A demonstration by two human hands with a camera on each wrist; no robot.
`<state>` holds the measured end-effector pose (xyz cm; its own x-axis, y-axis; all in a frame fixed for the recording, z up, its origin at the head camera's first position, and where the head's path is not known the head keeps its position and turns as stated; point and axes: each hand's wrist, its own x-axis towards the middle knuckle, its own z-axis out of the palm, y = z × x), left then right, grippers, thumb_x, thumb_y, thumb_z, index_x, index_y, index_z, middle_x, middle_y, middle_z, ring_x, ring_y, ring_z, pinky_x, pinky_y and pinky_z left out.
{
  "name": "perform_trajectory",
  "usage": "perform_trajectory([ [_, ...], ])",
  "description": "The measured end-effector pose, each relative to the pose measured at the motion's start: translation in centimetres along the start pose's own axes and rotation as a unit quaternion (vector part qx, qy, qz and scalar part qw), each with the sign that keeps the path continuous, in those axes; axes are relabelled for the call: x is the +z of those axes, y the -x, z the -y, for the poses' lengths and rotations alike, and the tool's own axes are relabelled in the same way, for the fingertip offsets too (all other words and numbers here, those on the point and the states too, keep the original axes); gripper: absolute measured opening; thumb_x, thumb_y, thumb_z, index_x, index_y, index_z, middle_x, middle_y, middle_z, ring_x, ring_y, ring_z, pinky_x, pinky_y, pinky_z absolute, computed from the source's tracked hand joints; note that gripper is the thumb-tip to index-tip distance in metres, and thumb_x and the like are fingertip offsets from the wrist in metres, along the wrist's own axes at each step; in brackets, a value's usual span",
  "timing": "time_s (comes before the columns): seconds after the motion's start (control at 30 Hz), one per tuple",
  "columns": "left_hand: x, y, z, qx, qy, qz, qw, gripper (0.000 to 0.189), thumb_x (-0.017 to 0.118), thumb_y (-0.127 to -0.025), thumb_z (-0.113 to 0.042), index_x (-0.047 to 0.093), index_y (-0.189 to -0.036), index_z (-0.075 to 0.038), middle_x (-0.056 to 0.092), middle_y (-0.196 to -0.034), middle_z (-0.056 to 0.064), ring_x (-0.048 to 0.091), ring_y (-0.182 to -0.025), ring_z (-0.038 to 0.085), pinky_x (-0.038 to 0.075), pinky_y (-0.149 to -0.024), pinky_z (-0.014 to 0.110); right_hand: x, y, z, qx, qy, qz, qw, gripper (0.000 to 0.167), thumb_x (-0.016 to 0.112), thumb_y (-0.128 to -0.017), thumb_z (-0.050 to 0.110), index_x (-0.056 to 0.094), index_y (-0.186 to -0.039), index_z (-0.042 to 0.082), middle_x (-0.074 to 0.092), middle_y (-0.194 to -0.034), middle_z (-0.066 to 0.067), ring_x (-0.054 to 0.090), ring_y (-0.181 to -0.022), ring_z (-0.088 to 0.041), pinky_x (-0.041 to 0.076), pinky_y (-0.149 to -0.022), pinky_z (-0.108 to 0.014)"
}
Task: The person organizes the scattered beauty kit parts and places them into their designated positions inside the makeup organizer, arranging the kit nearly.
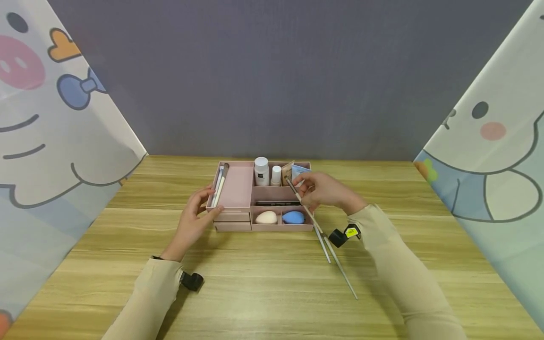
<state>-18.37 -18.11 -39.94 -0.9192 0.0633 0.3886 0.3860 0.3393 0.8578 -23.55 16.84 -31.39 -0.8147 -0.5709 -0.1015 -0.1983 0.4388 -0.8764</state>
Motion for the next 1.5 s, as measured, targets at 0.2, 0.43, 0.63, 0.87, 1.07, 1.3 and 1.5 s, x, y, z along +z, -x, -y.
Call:
perform_trajectory([
  [0.2, 0.1, -0.1, -0.1, -0.005, 0.003, 0.006, 1.0, 0.043, 0.07, -0.092, -0.003, 0.052, -0.131, 0.004, 0.037, -0.153, 0.017, 0.045, -0.131, 0.036, 0.04, -0.098, 0.044, 0.5, -0.7, 0.5, -0.013, 0.003, -0.02, 0.9997, 0.044, 0.062, -0.08, -0.011, 0.055, -0.123, -0.007, 0.06, -0.087, -0.01, 0.061, -0.075, -0.02, 0.056, -0.061, -0.043],
  [0.43, 0.1, -0.1, -0.3, -0.007, 0.001, 0.006, 1.0, 0.043, 0.07, -0.092, -0.003, 0.051, -0.131, 0.005, 0.037, -0.153, 0.018, 0.044, -0.131, 0.037, 0.04, -0.096, 0.034, 1.3, -1.5, 0.4, -0.022, -0.048, -0.028, 0.9982, 0.046, 0.06, -0.08, -0.012, 0.054, -0.126, -0.008, 0.06, -0.087, -0.01, 0.063, -0.072, -0.018, 0.057, -0.058, -0.039],
  [0.63, 0.0, 0.0, 0.0, 0.002, 0.002, 0.001, 1.0, 0.043, 0.07, -0.092, -0.002, 0.052, -0.13, 0.005, 0.038, -0.152, 0.018, 0.045, -0.13, 0.037, 0.041, -0.093, 0.029, 2.2, -2.2, 0.6, -0.028, -0.081, -0.036, 0.9957, 0.048, 0.061, -0.083, -0.012, 0.052, -0.13, -0.009, 0.062, -0.092, -0.011, 0.064, -0.071, -0.018, 0.059, -0.061, -0.04],
  [0.87, 0.0, 0.0, 0.0, -0.001, 0.002, 0.006, 1.0, 0.044, 0.069, -0.092, -0.002, 0.051, -0.132, 0.005, 0.037, -0.153, 0.019, 0.044, -0.131, 0.037, 0.04, -0.096, 0.033, 3.2, -3.1, 0.8, -0.044, -0.161, -0.031, 0.9855, 0.053, 0.059, -0.084, -0.012, 0.047, -0.136, -0.01, 0.06, -0.092, -0.009, 0.062, -0.073, -0.018, 0.06, -0.065, -0.041],
  [1.07, 0.0, 0.0, -0.1, 0.002, 0.005, 0.003, 1.0, 0.044, 0.069, -0.092, -0.002, 0.052, -0.131, 0.005, 0.037, -0.152, 0.019, 0.045, -0.131, 0.037, 0.04, -0.095, 0.028, 4.0, -3.9, 1.0, -0.039, -0.233, -0.039, 0.971, 0.055, 0.059, -0.085, -0.013, 0.045, -0.138, -0.007, 0.061, -0.09, -0.006, 0.062, -0.071, -0.017, 0.059, -0.065, -0.035],
  [1.3, 0.0, 0.1, -0.1, -0.002, 0.0, 0.001, 1.0, 0.044, 0.07, -0.092, -0.002, 0.052, -0.131, 0.005, 0.038, -0.152, 0.019, 0.045, -0.131, 0.037, 0.04, -0.095, 0.03, 5.0, -4.8, 1.5, -0.035, -0.29, -0.055, 0.9548, 0.054, 0.059, -0.087, -0.014, 0.045, -0.139, -0.005, 0.061, -0.093, -0.006, 0.065, -0.072, -0.018, 0.059, -0.067, -0.036],
  [1.5, 0.0, 0.0, 0.0, -0.004, 0.003, 0.005, 1.0, 0.045, 0.069, -0.092, -0.001, 0.051, -0.132, 0.005, 0.037, -0.153, 0.019, 0.044, -0.131, 0.037, 0.04, -0.096, 0.031, 5.8, -5.5, 1.7, -0.026, -0.33, -0.065, 0.9413, 0.056, 0.058, -0.088, -0.014, 0.043, -0.141, -0.004, 0.059, -0.096, -0.008, 0.065, -0.075, -0.018, 0.059, -0.069, -0.035],
])
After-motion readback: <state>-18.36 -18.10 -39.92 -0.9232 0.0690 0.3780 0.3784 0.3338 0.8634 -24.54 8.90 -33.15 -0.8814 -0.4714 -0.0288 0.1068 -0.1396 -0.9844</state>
